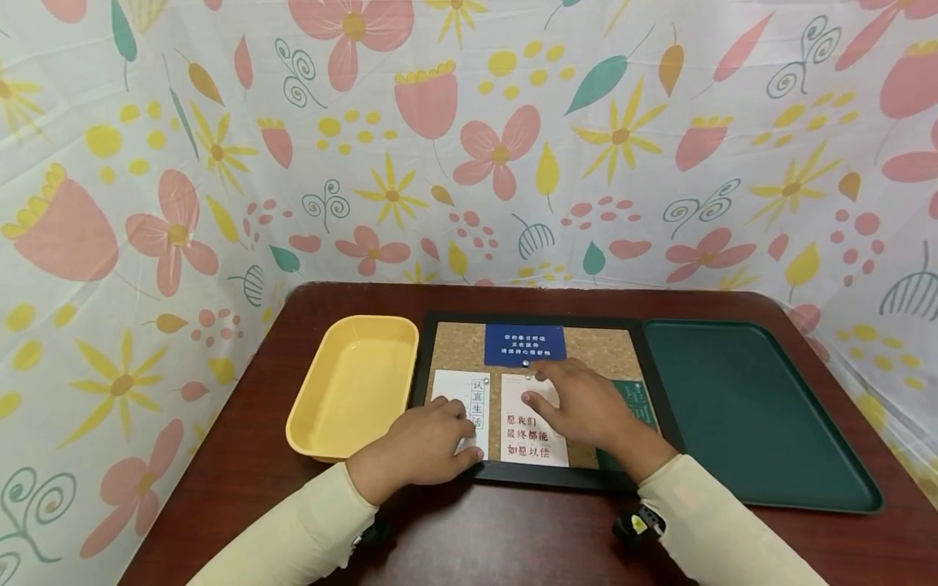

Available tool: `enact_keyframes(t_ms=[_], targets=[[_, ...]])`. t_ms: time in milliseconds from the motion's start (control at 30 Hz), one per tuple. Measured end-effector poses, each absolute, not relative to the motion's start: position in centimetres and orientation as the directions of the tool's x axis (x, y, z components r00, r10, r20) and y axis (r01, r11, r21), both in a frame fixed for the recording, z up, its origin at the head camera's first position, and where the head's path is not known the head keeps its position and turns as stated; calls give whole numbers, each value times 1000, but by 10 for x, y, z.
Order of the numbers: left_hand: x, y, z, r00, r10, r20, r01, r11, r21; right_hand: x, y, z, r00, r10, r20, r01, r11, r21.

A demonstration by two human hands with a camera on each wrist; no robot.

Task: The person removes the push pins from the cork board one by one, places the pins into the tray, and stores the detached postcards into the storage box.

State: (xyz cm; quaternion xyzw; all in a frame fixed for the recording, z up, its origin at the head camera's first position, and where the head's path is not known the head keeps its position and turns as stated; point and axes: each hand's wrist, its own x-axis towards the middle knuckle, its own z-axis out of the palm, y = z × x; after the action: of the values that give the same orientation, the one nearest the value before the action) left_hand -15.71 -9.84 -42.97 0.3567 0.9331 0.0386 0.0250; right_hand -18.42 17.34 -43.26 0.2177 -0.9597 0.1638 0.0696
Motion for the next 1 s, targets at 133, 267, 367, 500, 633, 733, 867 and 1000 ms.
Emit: enact_keyframes(t_ms=[133, 267, 367, 500, 633, 733, 867, 1000], targets=[[-157, -98, -429, -745, 667, -20, 663, 744, 90, -186, 171, -434, -893, -399, 207, -445, 850, -283], [-157, -98, -429, -744, 668, -17, 664, 743, 89, -188, 169, -438, -891, -400, 214, -448, 852, -272], [-157, -98, -430, -743, 669, -10, 666, 741, 85, -188, 168, -439, -888, -402, 222, -451, 853, -263], [-157, -98, -430, -742, 670, 1, 668, 739, 83, -189, 165, -439, -886, -405, 224, -455, 850, -264], [-156, -98, -431, -744, 668, 3, 666, 741, 84, -188, 163, -440, -888, -406, 213, -453, 851, -265], [-156, -98, -431, -745, 667, 0, 665, 742, 84, -188, 162, -441, -890, -407, 205, -450, 853, -265], [-156, -97, -430, -746, 666, -4, 664, 744, 80, -188, 160, -442, -892, -405, 200, -448, 853, -268], [-155, -96, -429, -747, 665, -3, 663, 745, 74, -188, 158, -442, -897, -396, 196, -438, 855, -277]])
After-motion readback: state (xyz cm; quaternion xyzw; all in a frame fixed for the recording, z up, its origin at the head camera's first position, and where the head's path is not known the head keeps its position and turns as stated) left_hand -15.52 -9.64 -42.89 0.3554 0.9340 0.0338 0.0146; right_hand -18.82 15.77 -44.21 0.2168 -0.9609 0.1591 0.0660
